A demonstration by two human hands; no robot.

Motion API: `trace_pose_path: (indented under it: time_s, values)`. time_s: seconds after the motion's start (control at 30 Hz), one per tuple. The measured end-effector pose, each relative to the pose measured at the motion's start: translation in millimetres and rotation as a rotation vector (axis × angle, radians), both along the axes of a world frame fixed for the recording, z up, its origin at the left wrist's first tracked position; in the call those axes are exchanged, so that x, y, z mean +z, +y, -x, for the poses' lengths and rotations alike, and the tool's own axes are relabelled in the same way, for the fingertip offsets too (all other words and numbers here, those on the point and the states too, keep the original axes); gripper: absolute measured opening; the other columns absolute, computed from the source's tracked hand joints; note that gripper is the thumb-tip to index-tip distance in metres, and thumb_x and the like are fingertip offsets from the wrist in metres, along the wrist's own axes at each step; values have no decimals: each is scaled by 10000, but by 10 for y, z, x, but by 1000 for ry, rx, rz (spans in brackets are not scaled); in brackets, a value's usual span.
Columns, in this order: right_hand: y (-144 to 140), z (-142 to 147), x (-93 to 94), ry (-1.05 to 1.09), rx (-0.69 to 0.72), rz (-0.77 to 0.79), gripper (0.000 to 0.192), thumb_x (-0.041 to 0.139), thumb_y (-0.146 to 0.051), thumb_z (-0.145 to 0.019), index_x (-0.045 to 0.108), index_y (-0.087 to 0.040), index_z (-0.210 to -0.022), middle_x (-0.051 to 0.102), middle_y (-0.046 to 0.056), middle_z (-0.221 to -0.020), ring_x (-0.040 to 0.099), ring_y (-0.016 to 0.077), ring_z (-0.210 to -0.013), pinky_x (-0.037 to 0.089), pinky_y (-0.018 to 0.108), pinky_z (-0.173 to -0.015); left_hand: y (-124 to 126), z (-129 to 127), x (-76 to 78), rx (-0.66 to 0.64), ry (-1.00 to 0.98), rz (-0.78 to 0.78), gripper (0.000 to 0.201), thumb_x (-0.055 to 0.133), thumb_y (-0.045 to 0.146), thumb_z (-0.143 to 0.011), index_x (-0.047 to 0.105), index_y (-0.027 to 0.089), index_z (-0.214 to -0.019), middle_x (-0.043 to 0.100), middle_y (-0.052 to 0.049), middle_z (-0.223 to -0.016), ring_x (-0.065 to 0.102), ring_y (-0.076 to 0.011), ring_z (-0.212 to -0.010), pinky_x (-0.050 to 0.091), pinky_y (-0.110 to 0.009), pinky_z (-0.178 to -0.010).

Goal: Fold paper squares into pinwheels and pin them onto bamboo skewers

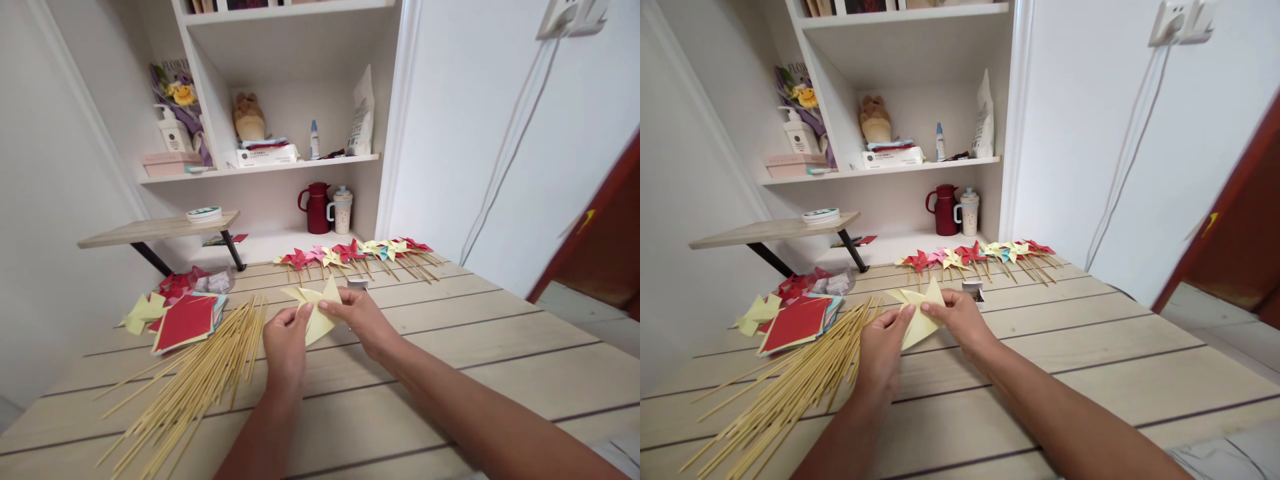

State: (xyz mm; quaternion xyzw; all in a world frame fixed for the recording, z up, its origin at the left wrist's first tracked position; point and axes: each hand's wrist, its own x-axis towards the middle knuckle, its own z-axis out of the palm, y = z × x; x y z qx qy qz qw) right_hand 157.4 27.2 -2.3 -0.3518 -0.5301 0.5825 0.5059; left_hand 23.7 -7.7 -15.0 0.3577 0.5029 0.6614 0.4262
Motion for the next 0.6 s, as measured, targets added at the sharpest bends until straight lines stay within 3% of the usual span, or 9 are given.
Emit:
trace_pose_path:
  time_s: [0.2,0.6]
  values:
    - [32,-26,-17,-57,5,-33,292,812,-388,-631,732,-136,-755,701,38,-724,576,156,-638,410,279,-619,-8,-8,16,-1,-12,6,390,847,464,-610,778,141,-818,760,-78,-780,697,-226,-729,531,-331,-717]
    - [31,-49,14,-184,-52,-66,228,757,-367,-676,684,-152,-698,636,11,-634,519,137,-562,375,267,-548,-1,63,20,-238,-108,32,400,868,430,-622,788,136,-881,770,-98,-795,716,-224,-732,538,-327,-733]
